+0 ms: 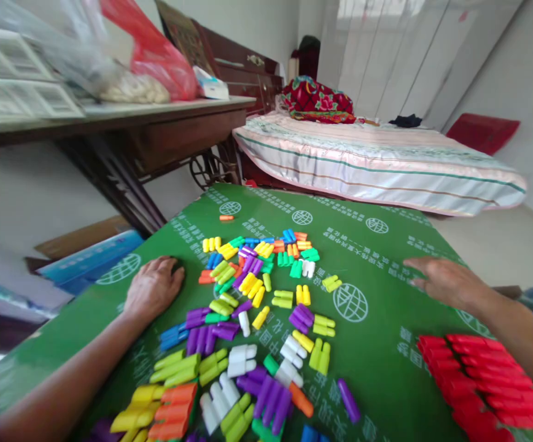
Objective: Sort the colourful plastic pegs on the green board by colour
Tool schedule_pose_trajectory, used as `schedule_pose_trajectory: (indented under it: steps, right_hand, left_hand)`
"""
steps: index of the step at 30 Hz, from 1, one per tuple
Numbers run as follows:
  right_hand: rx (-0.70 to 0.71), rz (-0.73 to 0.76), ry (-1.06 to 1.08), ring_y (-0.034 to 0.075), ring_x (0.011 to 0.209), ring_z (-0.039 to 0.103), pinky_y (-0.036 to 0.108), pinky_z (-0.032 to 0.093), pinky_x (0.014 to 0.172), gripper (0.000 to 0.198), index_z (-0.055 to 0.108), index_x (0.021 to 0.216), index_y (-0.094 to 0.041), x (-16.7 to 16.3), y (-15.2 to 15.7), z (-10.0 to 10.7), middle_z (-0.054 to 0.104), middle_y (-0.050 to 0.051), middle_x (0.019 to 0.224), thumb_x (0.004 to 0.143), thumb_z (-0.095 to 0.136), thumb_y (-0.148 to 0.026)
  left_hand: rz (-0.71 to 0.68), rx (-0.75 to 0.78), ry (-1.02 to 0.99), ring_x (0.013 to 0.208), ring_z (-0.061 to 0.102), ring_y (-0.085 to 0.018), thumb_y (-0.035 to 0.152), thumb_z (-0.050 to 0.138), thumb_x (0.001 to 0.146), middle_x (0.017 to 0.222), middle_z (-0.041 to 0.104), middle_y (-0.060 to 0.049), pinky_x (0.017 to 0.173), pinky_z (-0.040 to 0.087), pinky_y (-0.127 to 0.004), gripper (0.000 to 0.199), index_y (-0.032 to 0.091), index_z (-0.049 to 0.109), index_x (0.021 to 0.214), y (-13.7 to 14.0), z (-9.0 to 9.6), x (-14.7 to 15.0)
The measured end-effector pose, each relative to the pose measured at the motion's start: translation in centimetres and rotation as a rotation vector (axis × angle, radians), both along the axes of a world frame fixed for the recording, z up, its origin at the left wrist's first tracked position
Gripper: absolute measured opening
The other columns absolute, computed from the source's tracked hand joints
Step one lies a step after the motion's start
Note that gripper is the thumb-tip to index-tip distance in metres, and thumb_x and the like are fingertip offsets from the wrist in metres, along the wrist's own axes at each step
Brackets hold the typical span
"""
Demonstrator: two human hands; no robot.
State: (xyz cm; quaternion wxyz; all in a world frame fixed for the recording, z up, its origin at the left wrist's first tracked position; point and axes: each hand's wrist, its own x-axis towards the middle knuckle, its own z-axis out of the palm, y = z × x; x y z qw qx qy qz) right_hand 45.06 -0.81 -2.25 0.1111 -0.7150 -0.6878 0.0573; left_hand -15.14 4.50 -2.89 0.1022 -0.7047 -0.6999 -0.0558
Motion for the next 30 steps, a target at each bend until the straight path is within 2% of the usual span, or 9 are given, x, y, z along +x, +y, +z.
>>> schedule_pose_trajectory:
  steps: [1,3,5,9,12,14,19,23,30]
  right_hand:
    - [-0.089,0.082,-0.067,0.032,0.105,0.062,0.04,0.047,0.089,0.041,0.069,0.114,-0.021,-2.2,0.1,0.3,0.064,0.018,0.119,0.074,0.067,-0.028]
    - [-0.164,0.148,-0.136,0.031,0.105,0.063,0.042,0.05,0.09,0.043,0.065,0.119,-0.029,-7.0,0.4,1.1,0.061,0.008,0.127,0.076,0.063,-0.034]
    - [-0.172,0.263,-0.141,0.027,0.102,0.064,0.04,0.051,0.088,0.043,0.062,0.123,-0.029,-12.1,0.7,2.1,0.058,0.006,0.131,0.081,0.056,-0.034]
    - [-0.139,0.538,-0.112,0.022,0.109,0.061,0.034,0.046,0.092,0.035,0.064,0.118,-0.027,-21.6,1.5,3.8,0.066,0.005,0.119,0.086,0.049,-0.027]
    - [-0.121,0.607,-0.107,0.02,0.105,0.062,0.029,0.046,0.087,0.031,0.065,0.113,-0.025,-27.2,2.5,4.5,0.068,0.005,0.111,0.087,0.049,-0.025]
    - [-0.134,0.57,-0.148,0.02,0.1,0.063,0.028,0.046,0.082,0.027,0.067,0.106,-0.025,-29.9,3.2,4.6,0.07,0.005,0.105,0.087,0.048,-0.026]
    - [-0.183,0.427,-0.217,0.024,0.097,0.064,0.03,0.045,0.076,0.027,0.068,0.104,-0.023,-33.1,5.0,4.0,0.07,0.009,0.103,0.085,0.051,-0.029]
    - [-0.222,0.382,-0.213,0.022,0.092,0.065,0.028,0.044,0.068,0.029,0.067,0.105,-0.025,-33.0,5.6,3.6,0.071,0.006,0.1,0.082,0.053,-0.034]
    - [-0.265,0.354,-0.22,0.019,0.076,0.063,0.025,0.035,0.055,0.019,0.068,0.082,-0.023,-32.9,5.7,4.0,0.069,0.003,0.082,0.076,0.057,-0.038]
  left_hand:
    - [0.01,0.014,-0.003,0.113,0.052,-0.029,0.038,0.028,0.089,0.12,0.059,-0.017,0.099,0.039,-0.04,0.048,0.008,0.057,0.113,0.0,-0.3,-0.1]
    - [0.02,0.05,-0.023,0.114,0.052,-0.029,0.037,0.032,0.088,0.121,0.059,-0.017,0.099,0.04,-0.041,0.045,0.01,0.058,0.112,0.1,-0.7,-0.2]
    - [0.025,0.07,-0.047,0.118,0.05,-0.029,0.037,0.033,0.088,0.125,0.057,-0.017,0.1,0.039,-0.041,0.044,0.01,0.057,0.114,0.1,-1.0,-0.2]
    - [0.06,0.047,-0.075,0.127,0.043,-0.031,0.038,0.031,0.089,0.134,0.05,-0.019,0.104,0.035,-0.043,0.047,0.008,0.054,0.119,0.0,-1.1,-0.1]
    - [0.072,0.042,-0.089,0.129,0.041,-0.031,0.038,0.032,0.089,0.135,0.05,-0.019,0.105,0.035,-0.043,0.047,0.008,0.054,0.119,-0.2,-0.9,0.1]
    - [0.069,0.04,-0.093,0.128,0.042,-0.031,0.037,0.032,0.089,0.134,0.05,-0.019,0.104,0.035,-0.044,0.046,0.009,0.054,0.118,-0.3,-0.8,0.1]
    - [0.059,0.056,-0.095,0.127,0.043,-0.033,0.037,0.031,0.09,0.133,0.051,-0.019,0.102,0.036,-0.045,0.046,0.008,0.054,0.117,-0.6,-0.8,0.3]
    - [0.061,0.067,-0.102,0.126,0.043,-0.033,0.037,0.031,0.09,0.132,0.052,-0.019,0.101,0.036,-0.045,0.045,0.009,0.055,0.116,-0.7,-0.9,0.4]
    - [0.048,0.079,-0.117,0.125,0.043,-0.035,0.036,0.033,0.089,0.131,0.052,-0.021,0.1,0.035,-0.047,0.045,0.006,0.056,0.114,-0.6,-1.0,0.4]
